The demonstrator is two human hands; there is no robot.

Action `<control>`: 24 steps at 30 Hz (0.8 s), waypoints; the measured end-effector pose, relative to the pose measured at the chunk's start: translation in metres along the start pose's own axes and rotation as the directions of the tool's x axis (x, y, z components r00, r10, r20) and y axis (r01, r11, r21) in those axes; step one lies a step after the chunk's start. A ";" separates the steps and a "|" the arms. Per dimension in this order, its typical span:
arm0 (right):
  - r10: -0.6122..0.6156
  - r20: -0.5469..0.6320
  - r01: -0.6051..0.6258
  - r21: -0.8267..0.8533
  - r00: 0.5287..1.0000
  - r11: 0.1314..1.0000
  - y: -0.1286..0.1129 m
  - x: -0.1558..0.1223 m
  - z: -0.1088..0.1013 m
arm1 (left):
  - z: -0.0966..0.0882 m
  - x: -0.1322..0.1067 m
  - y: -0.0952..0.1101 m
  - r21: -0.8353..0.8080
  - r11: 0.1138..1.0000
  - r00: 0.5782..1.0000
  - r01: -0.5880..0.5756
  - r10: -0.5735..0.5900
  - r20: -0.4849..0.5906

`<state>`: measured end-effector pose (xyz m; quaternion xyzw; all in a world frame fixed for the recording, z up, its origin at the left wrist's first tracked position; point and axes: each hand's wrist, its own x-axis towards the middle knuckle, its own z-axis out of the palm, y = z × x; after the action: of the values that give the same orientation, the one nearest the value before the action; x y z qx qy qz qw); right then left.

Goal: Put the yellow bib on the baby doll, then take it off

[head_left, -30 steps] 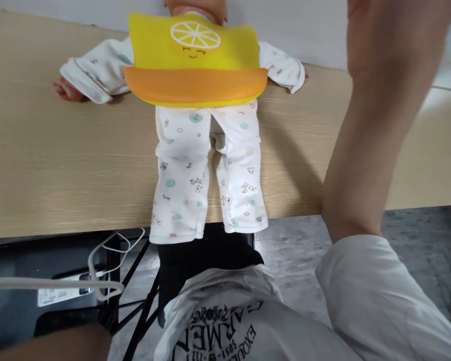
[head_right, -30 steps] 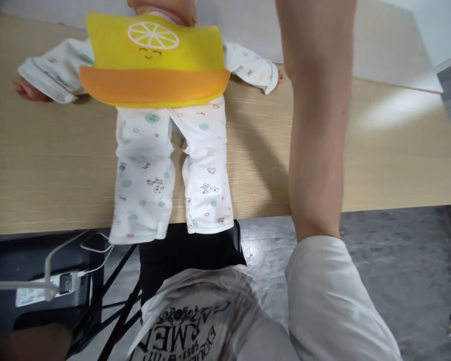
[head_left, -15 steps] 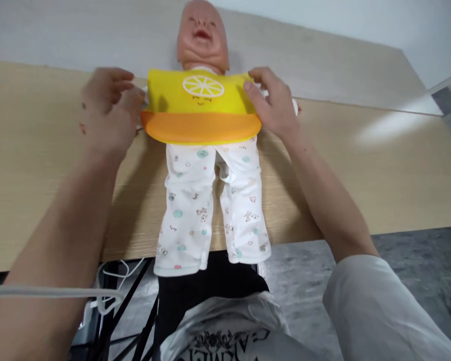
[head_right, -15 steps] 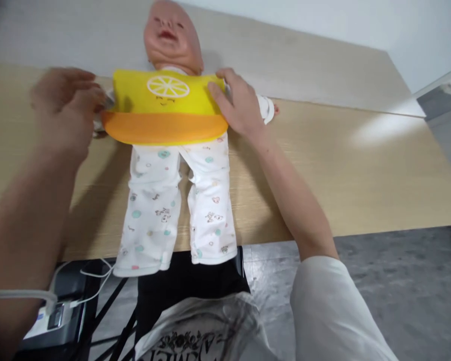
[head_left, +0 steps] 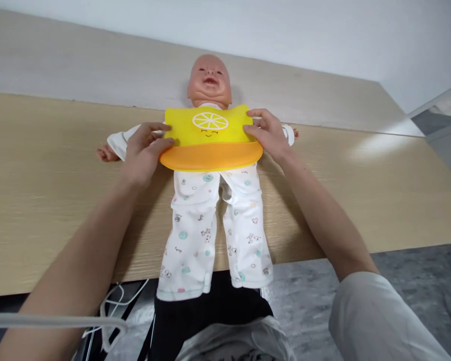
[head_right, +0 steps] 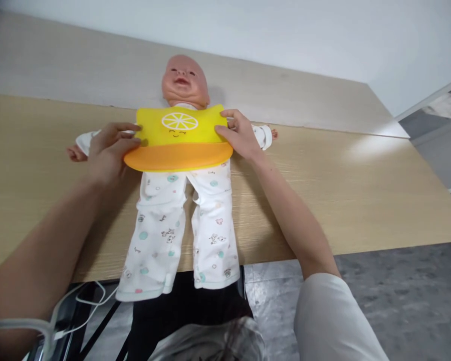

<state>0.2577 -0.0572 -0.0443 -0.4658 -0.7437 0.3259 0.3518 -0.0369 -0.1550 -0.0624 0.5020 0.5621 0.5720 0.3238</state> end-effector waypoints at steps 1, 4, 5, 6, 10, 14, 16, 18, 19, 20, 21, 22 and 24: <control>0.010 0.009 -0.010 0.015 1.000 1.000 -0.001 0.000 0.000 | 0.002 -0.001 0.001 -0.092 0.995 0.999 0.042 -0.041 0.016; 0.021 0.030 -0.023 0.065 0.999 0.998 -0.005 0.000 -0.003 | 0.004 -0.004 0.005 -0.263 0.958 0.993 0.115 -0.104 0.056; 0.022 0.050 -0.026 0.091 0.999 0.996 -0.007 -0.001 -0.005 | 0.003 -0.004 0.007 -0.274 0.955 0.993 0.114 -0.104 0.051; 0.022 0.085 -0.032 0.119 0.996 0.992 -0.011 -0.002 -0.008 | 0.000 -0.004 0.009 -0.267 0.957 0.994 0.112 -0.103 0.047; 0.013 0.296 -0.072 0.187 0.955 0.980 -0.027 -0.006 -0.028 | -0.014 0.000 0.015 -0.194 0.960 0.979 0.201 -0.191 0.073; 0.036 0.331 -0.096 0.167 0.943 0.981 -0.035 -0.008 -0.039 | -0.021 0.004 0.015 -0.221 0.916 0.941 0.336 -0.315 0.123; 0.038 0.308 -0.085 0.141 0.951 0.986 -0.034 -0.009 -0.037 | -0.019 0.004 0.014 -0.251 0.910 0.943 0.329 -0.301 0.143; 0.024 0.288 -0.063 0.128 0.957 0.990 -0.032 -0.010 -0.035 | -0.018 0.003 0.013 -0.279 0.915 0.954 0.293 -0.260 0.149; 0.017 0.280 -0.055 0.127 0.960 0.990 -0.031 -0.011 -0.034 | -0.017 0.002 0.013 -0.288 0.918 0.961 0.272 -0.241 0.137; 0.011 0.276 -0.049 0.131 0.961 0.990 -0.030 -0.012 -0.033 | -0.017 0.001 0.013 -0.291 0.920 0.964 0.262 -0.236 0.121; 0.008 0.277 -0.047 0.136 0.961 0.990 -0.030 -0.013 -0.033 | -0.018 0.000 0.014 -0.287 0.922 0.965 0.262 -0.242 0.103; 0.008 0.283 -0.050 0.142 0.959 0.989 -0.029 -0.014 -0.033 | -0.018 0.000 0.015 -0.278 0.923 0.964 0.267 -0.254 0.083; 0.017 0.320 -0.064 0.138 0.947 0.988 -0.029 -0.014 -0.035 | -0.021 -0.001 0.016 -0.254 0.927 0.961 0.276 -0.265 0.076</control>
<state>0.2777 -0.0747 -0.0043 -0.3952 -0.7550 0.4575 0.2540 -0.0533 -0.1646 -0.0446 0.3838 0.5386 0.5811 0.4742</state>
